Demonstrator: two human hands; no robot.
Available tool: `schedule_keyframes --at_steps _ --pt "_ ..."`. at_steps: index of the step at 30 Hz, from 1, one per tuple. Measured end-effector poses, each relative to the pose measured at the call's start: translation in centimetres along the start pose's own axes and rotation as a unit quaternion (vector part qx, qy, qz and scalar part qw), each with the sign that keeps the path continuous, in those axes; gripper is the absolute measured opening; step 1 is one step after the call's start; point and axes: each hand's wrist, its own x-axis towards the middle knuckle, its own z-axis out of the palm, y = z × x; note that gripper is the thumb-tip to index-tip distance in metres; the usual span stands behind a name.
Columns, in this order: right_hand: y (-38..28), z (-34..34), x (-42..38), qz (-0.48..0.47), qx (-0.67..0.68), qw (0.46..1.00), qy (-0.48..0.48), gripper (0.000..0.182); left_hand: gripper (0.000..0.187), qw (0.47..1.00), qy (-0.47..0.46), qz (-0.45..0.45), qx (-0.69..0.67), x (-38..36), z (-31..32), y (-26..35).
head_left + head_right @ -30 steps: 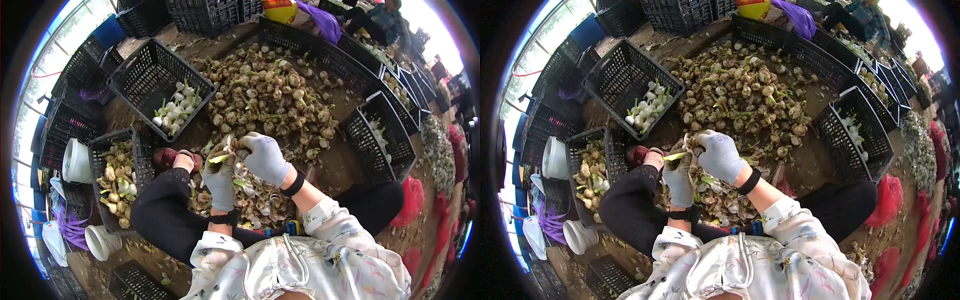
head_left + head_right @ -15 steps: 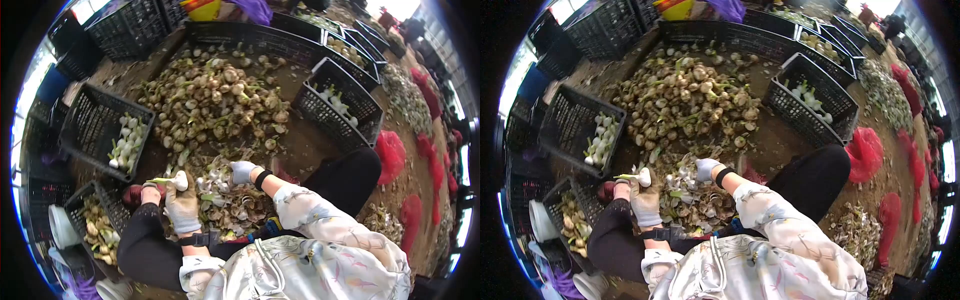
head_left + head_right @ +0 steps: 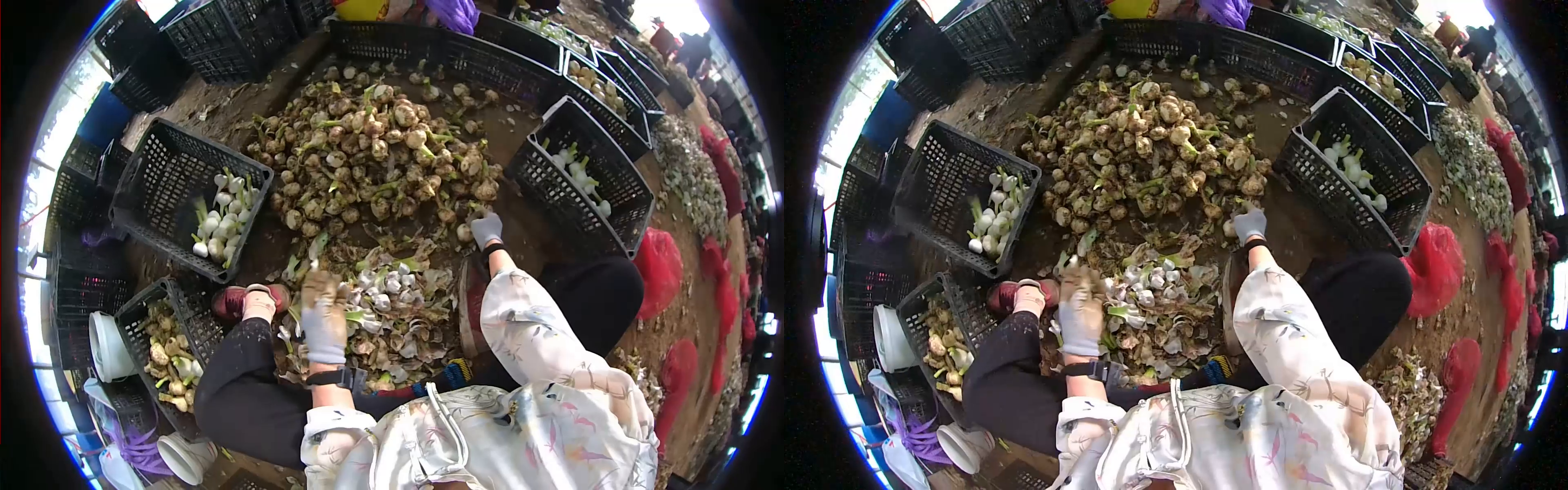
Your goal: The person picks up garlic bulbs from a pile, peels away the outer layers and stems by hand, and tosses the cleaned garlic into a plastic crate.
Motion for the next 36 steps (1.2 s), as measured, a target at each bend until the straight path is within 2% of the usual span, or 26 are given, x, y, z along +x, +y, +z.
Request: schedule_keyframes --at_steps 2,4,6,8,9,10,11,12,13,14,16,17,18,20,21,22,24,25,27,28,30,32,35,36 --pt "-1.5 0.3 -0.2 -0.003 0.016 0.993 -0.115 0.025 0.047 0.983 0.024 0.032 0.179 1.1 -1.1 -2.7" --pt "-3.8 1.7 -1.6 -0.067 0.141 0.963 -0.218 0.025 0.065 0.965 -0.013 0.031 0.26 0.0 0.4 -2.5" --pt "-9.0 0.8 -4.9 0.042 0.283 0.87 -0.401 0.021 0.071 0.981 -0.08 0.018 0.176 0.2 -0.5 -3.1" --pt "-15.7 -2.8 -9.5 0.045 0.362 0.753 -0.548 0.017 0.074 0.963 -0.125 0.064 0.231 2.1 -2.8 -4.6" --pt "-17.8 -3.3 -11.1 0.008 0.372 0.728 -0.576 0.013 0.069 0.963 -0.142 0.079 0.213 0.5 0.4 -2.6" --pt "-19.2 -3.5 -12.5 -0.014 0.377 0.717 -0.586 0.012 0.061 0.98 -0.141 -0.015 0.14 -0.1 1.1 -1.3" --pt "-20.6 -3.7 -13.8 -0.035 0.383 0.706 -0.595 0.012 0.058 0.984 -0.119 -0.02 0.134 -0.7 2.1 -0.1" --pt "-22.3 -5.0 -15.1 0.001 0.462 0.637 -0.617 0.02 0.055 0.987 -0.098 -0.026 0.126 -1.0 2.6 0.7" --pt "-23.0 -4.5 -16.1 0.04 0.547 0.604 -0.579 0.025 0.054 0.989 -0.088 0.017 0.118 -1.0 2.5 1.0" --pt "-23.4 -4.1 -17.1 0.08 0.626 0.564 -0.533 0.029 0.054 0.989 -0.088 0.02 0.115 -1.1 2.3 1.1" --pt "-23.1 -3.3 -18.0 0.035 0.572 0.584 -0.575 0.029 0.05 0.982 -0.072 0.126 0.119 -1.3 2.8 1.8" --pt "-21.5 -0.6 -18.3 0.009 0.619 0.546 -0.565 0.029 0.051 0.991 -0.077 0.105 0.018 -1.5 3.0 2.0" --pt "-21.4 -0.7 -19.1 0.042 0.625 0.564 -0.539 0.029 0.051 0.991 -0.076 0.108 0.014 -1.8 3.0 2.3" --pt "-21.3 -0.5 -19.9 0.054 0.664 0.49 -0.562 0.03 0.05 0.992 -0.057 0.115 -0.004 -2.3 3.1 2.9" --pt "-22.1 -1.4 -21.1 0.051 0.657 0.528 -0.536 0.03 0.051 0.987 -0.081 0.13 -0.041 -2.3 3.4 2.8" --pt "-22.1 -1.2 -21.3 0.051 0.656 0.528 -0.537 0.03 0.051 0.987 -0.08 0.131 -0.043 -2.3 3.4 3.0" --pt "-22.5 -1.3 -21.8 0.021 0.598 0.607 -0.523 0.03 0.05 0.983 -0.036 0.171 0.051 -2.6 3.6 3.4" --pt "-23.1 -1.6 -22.1 0.014 0.559 0.655 -0.508 0.03 0.05 0.983 -0.038 0.172 0.049 -2.7 3.8 3.6" --pt "-23.5 -2.4 -22.4 -0.009 0.495 0.717 -0.492 0.027 0.053 0.952 -0.027 0.243 0.186 -2.9 4.2 4.0" --pt "-23.8 -2.3 -22.7 -0.036 0.472 0.744 -0.472 0.026 0.053 0.952 -0.028 0.244 0.184 -2.8 4.3 3.9" --pt "-24.1 -2.3 -23.1 -0.054 0.452 0.757 -0.468 0.024 0.052 0.933 -0.067 0.3 0.188 -2.7 4.3 3.5" --pt "-24.1 -2.3 -23.2 -0.071 0.433 0.769 -0.464 0.023 0.053 0.937 -0.059 0.292 0.183 -2.7 3.9 3.3" --pt "-23.8 -2.8 -22.9 -0.029 0.473 0.72 -0.507 0.019 0.052 0.942 -0.055 0.274 0.184 -3.0 3.8 3.5" --pt "-23.9 -3.4 -22.9 -0.029 0.473 0.719 -0.507 0.019 0.052 0.939 -0.06 0.283 0.187 -3.0 3.8 3.6"
